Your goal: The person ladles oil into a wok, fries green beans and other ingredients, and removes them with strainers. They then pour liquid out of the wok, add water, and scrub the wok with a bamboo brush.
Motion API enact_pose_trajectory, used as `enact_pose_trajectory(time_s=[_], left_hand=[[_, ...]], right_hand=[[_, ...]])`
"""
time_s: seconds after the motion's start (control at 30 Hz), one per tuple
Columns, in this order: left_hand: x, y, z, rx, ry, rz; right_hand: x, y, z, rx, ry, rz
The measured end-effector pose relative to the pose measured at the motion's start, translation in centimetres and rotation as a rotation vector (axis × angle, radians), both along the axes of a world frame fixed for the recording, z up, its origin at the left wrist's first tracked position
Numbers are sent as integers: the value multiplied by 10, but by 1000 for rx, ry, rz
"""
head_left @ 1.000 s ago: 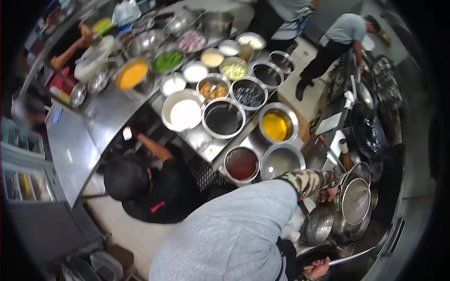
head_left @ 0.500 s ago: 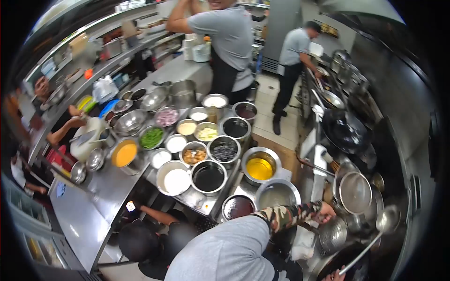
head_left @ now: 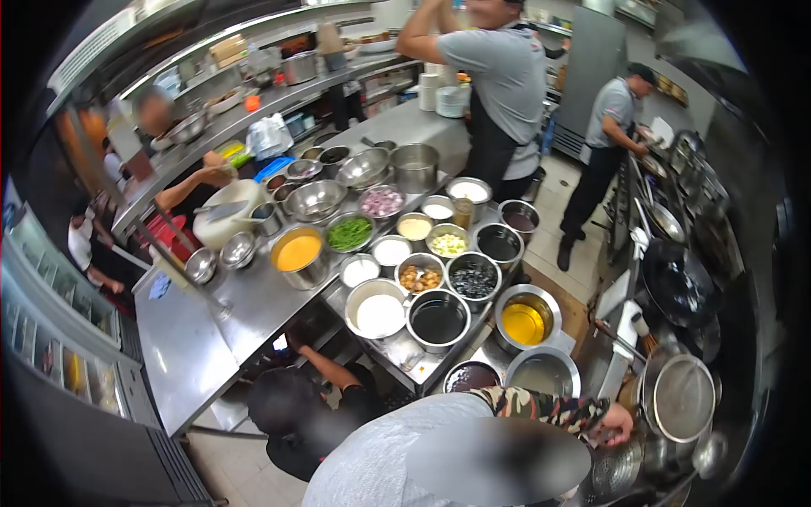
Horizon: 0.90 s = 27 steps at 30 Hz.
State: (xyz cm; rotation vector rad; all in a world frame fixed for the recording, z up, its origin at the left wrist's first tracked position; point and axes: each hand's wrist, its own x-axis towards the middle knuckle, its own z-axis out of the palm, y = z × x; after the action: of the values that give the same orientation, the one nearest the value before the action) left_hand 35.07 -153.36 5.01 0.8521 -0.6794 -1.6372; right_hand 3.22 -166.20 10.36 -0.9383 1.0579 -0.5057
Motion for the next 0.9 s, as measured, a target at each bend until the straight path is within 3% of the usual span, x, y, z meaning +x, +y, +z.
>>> enact_pose_trajectory(time_s=[0.07, 0.1, 0.13, 0.17, 0.2, 0.3, 0.47, 0.53, 0.63, 0.7, 0.77, 0.83, 0.9], left_hand=[[10, 2, 16, 82, 86, -38], [18, 5, 16, 87, 127, -57], [28, 4, 15, 95, 160, -69], [40, 7, 19, 105, 207, -91], [54, 8, 24, 115, 244, -109], [81, 0, 38, 161, 327, -141], [84, -2, 73, 173, 136, 97], [82, 1, 74, 139, 59, 169], [87, 6, 73, 99, -43, 209], [80, 9, 74, 91, -106, 236], [79, 11, 76, 87, -162, 267], [77, 11, 74, 129, -208, 264], [78, 10, 70, 125, -191, 256]], right_hand=[[-6, -8, 1, -31, 55, 130], [18, 8, -12, -246, -76, -57], [25, 18, -4, -299, 19, -57], [35, 22, 3, -265, 96, -82], [44, 29, 6, -215, -8, -165], [48, 45, 44, -267, 108, 54], [62, 21, 59, -450, 291, 193], [69, 13, 51, -752, 573, 332], [86, -9, 33, -935, 692, 415], [97, -18, 35, -830, 759, 452], [108, -25, 39, -314, 553, 442], [110, -27, 38, -215, 425, 372], [107, -39, 27, 403, 22, 239]])
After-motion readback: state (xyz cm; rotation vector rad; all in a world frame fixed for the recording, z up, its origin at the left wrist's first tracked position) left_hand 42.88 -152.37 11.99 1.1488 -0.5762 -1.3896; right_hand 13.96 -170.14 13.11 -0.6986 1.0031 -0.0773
